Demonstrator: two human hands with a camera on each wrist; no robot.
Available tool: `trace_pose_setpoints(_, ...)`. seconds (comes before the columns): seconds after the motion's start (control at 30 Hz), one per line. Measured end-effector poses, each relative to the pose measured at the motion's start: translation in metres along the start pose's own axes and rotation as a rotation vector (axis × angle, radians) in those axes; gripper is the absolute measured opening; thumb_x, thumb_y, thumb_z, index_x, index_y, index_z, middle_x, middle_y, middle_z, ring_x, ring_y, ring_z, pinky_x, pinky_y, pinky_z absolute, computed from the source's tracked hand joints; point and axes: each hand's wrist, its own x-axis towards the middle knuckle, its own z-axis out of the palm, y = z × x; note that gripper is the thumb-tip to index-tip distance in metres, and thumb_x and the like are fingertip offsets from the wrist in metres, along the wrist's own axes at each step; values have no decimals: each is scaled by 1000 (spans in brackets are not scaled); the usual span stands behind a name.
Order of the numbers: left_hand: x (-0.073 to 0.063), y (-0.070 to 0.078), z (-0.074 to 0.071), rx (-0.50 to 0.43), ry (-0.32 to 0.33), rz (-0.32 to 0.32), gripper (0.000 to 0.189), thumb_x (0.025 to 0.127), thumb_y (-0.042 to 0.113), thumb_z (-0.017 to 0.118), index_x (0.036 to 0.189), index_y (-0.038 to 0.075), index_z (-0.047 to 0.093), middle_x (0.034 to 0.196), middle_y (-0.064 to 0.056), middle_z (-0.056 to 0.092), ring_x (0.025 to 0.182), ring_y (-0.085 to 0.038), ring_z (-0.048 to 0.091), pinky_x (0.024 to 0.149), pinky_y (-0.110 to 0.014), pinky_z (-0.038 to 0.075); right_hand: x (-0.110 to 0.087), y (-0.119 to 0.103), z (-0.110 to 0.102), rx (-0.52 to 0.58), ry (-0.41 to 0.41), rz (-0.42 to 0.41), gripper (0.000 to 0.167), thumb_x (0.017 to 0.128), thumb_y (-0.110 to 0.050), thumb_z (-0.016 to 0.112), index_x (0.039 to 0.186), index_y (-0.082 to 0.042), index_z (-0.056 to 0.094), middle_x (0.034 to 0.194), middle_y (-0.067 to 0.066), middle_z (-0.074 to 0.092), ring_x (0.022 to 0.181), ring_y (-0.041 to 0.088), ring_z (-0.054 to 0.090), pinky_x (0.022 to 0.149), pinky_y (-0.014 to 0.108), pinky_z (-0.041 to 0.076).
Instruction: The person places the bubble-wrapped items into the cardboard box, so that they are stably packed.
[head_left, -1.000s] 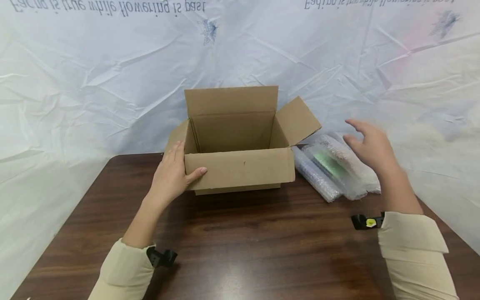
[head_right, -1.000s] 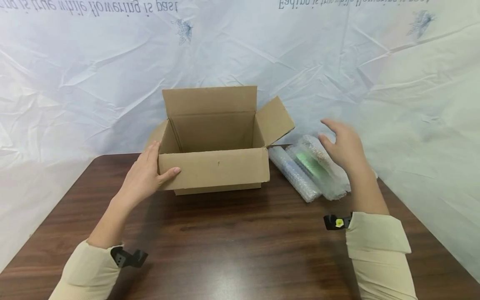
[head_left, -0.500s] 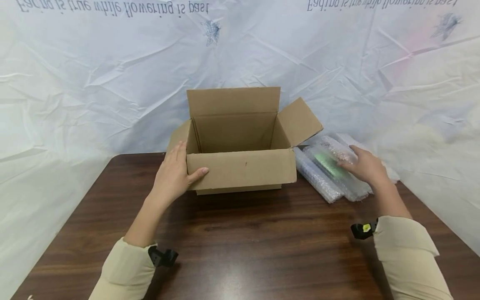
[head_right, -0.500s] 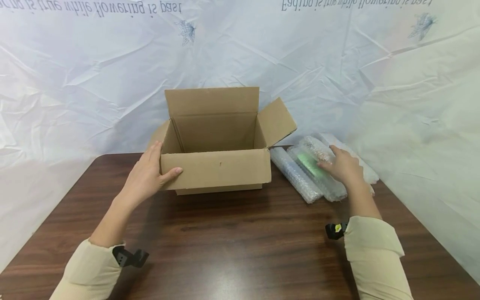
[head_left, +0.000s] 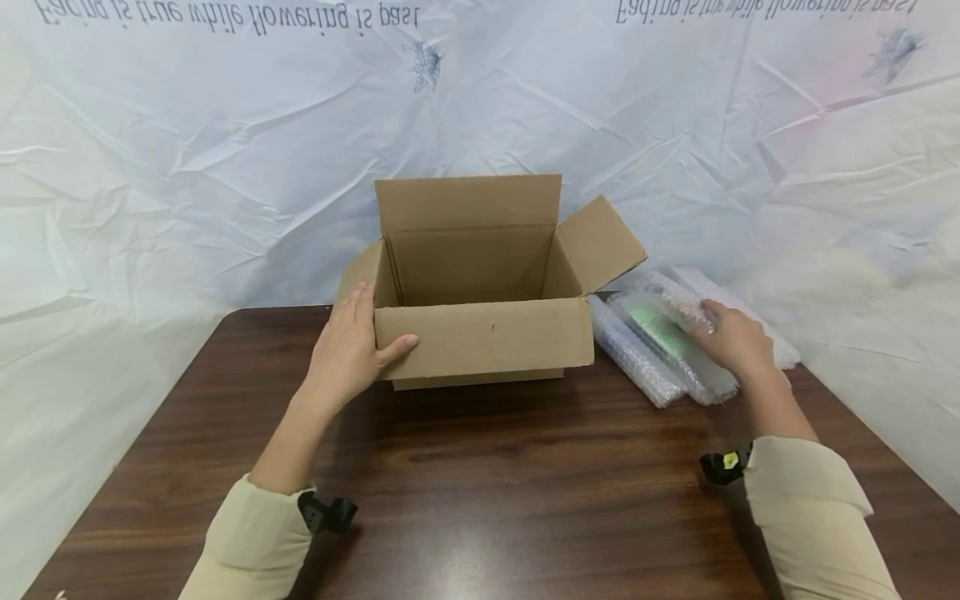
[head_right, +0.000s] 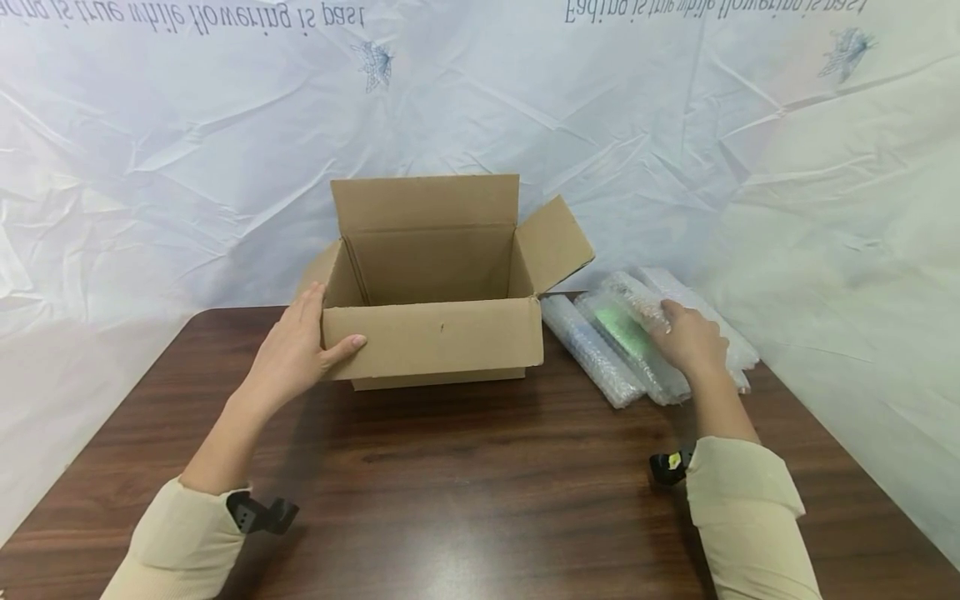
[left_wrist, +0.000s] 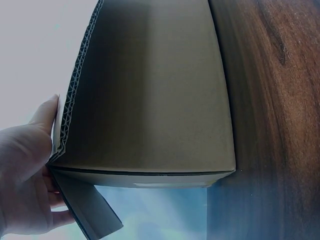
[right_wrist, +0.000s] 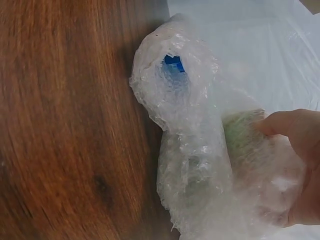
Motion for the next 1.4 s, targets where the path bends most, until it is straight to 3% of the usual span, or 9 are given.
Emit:
trace_pose_setpoints(0.2, 0, 0, 0, 0, 4, 5, 95, 85, 53, 57, 144, -8, 13, 147, -27, 18, 135, -40, 17, 107, -53, 16, -3, -2, -4, 46, 88, -17, 58, 96, -34, 41, 140, 1, 32, 128, 35, 40, 103, 57, 41, 70, 65, 39)
trace_pose_setpoints(0.53, -2, -1, 0, 3, 9, 11, 95, 86, 52, 58, 144, -9, 13, 147, -28, 18, 135, -39, 17, 108, -51, 15, -9, -17, -15, 166, 250, -85, 53, 96, -27, 46, 137, 5, 36, 129, 35, 40, 113, 55, 37, 91, 64, 29)
trace_pose_setpoints(0.8, -2, -1, 1, 2, 23, 17, 94, 85, 51, 59, 143, -9, 15, 146, -28, 19, 134, -40, 18, 108, -52, 16, -17, -31, -28, 237, 287, -103, 55, 96, -28, 48, 140, 1, 33, 135, 32, 36, 120, 54, 32, 97, 63, 24)
trace_pose_setpoints(1.13, -1, -2, 2, -4, 24, 14, 94, 85, 51, 60, 144, -8, 15, 146, -27, 20, 134, -40, 19, 108, -52, 16, -28, -53, -45, 317, 394, -97, 54, 94, -25, 52, 141, -3, 36, 139, 25, 37, 125, 47, 32, 104, 55, 22)
trace_pose_setpoints(1.4, 0, -1, 2, -2, 27, 20, 94, 85, 50, 61, 143, -9, 16, 146, -28, 21, 134, -40, 19, 108, -52, 16, -39, -76, -56, 395, 561, -135, 51, 90, -19, 60, 137, -9, 45, 137, 19, 44, 125, 38, 38, 105, 48, 27)
